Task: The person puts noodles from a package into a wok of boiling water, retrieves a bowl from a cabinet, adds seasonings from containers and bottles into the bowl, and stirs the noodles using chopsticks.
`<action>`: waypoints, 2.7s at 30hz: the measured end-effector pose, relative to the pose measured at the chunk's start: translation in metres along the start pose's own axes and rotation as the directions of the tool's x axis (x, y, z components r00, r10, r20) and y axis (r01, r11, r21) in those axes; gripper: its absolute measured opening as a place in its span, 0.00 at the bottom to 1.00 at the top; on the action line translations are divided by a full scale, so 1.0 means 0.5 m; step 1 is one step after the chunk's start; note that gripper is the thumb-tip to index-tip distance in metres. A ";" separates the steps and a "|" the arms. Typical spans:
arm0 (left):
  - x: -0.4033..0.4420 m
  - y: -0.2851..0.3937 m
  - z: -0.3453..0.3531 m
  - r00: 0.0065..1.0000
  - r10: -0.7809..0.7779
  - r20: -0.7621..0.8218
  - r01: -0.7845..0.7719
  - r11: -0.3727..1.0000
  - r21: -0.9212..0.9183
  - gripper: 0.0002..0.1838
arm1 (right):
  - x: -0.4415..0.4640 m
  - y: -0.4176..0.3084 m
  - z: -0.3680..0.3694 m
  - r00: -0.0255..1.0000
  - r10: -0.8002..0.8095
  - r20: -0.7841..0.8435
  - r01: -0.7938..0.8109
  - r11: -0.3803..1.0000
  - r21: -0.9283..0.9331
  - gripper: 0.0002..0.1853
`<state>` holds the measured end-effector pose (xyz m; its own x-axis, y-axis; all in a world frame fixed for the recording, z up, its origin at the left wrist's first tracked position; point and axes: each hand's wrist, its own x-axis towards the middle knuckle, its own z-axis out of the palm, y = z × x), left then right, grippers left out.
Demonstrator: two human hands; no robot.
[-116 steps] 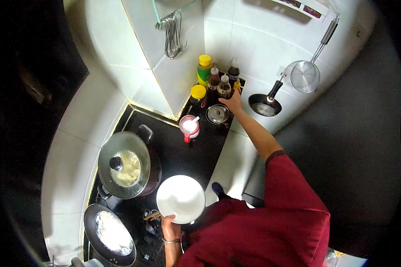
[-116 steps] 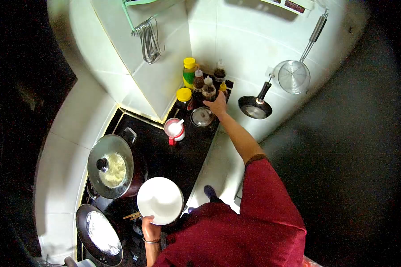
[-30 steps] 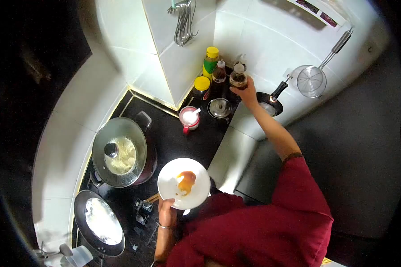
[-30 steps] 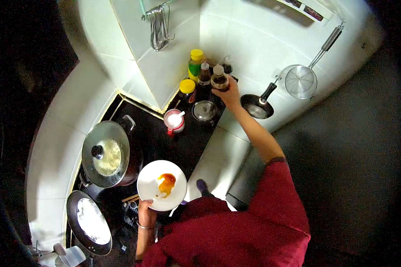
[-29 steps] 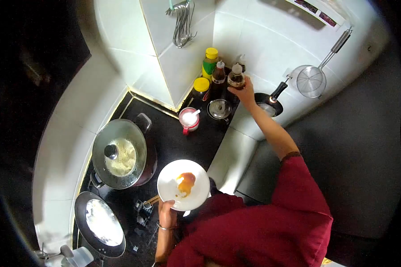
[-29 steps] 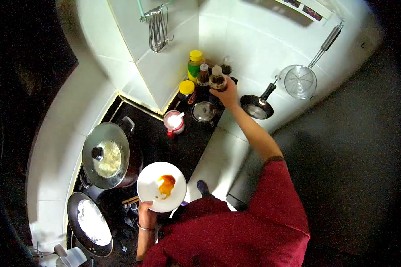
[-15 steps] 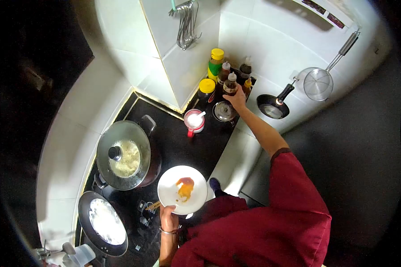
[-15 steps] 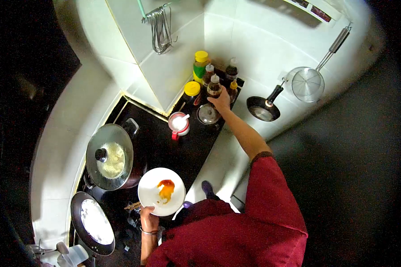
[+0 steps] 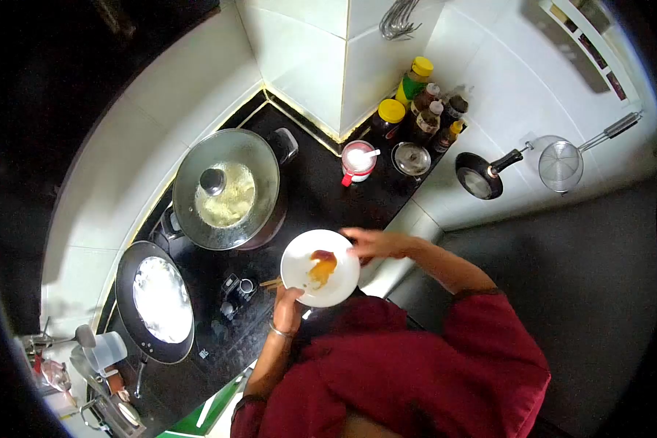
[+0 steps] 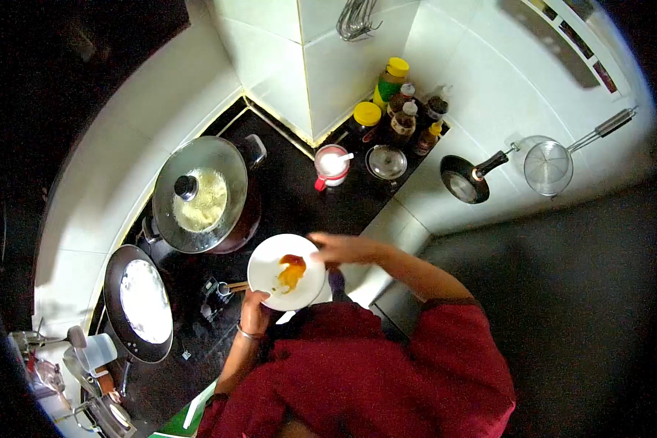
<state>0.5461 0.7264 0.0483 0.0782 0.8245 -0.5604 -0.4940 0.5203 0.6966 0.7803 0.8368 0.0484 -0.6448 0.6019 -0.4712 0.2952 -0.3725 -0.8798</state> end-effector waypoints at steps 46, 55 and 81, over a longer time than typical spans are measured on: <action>-0.055 0.059 0.016 0.802 0.583 -0.134 -0.464 0.748 0.473 0.17 | 0.049 0.242 -0.611 -0.063 -0.209 -0.976 0.117 0.970 -0.215 0.34; -0.056 0.055 0.002 0.838 0.542 -0.064 -0.418 0.712 0.565 0.06 | -0.105 0.057 -0.384 -0.208 -0.501 -0.840 0.021 0.857 -0.516 0.30; -0.014 0.083 -0.025 0.840 0.532 -0.103 -0.380 0.714 0.588 0.14 | 0.015 -0.080 0.001 0.947 -0.321 -0.014 0.012 0.077 -0.997 0.22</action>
<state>0.5142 0.7395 0.0752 -0.2861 0.9470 -0.1461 0.1274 0.1887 0.9737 0.7631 0.8559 0.0800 -0.6955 0.6993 -0.1649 0.7183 0.6823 -0.1359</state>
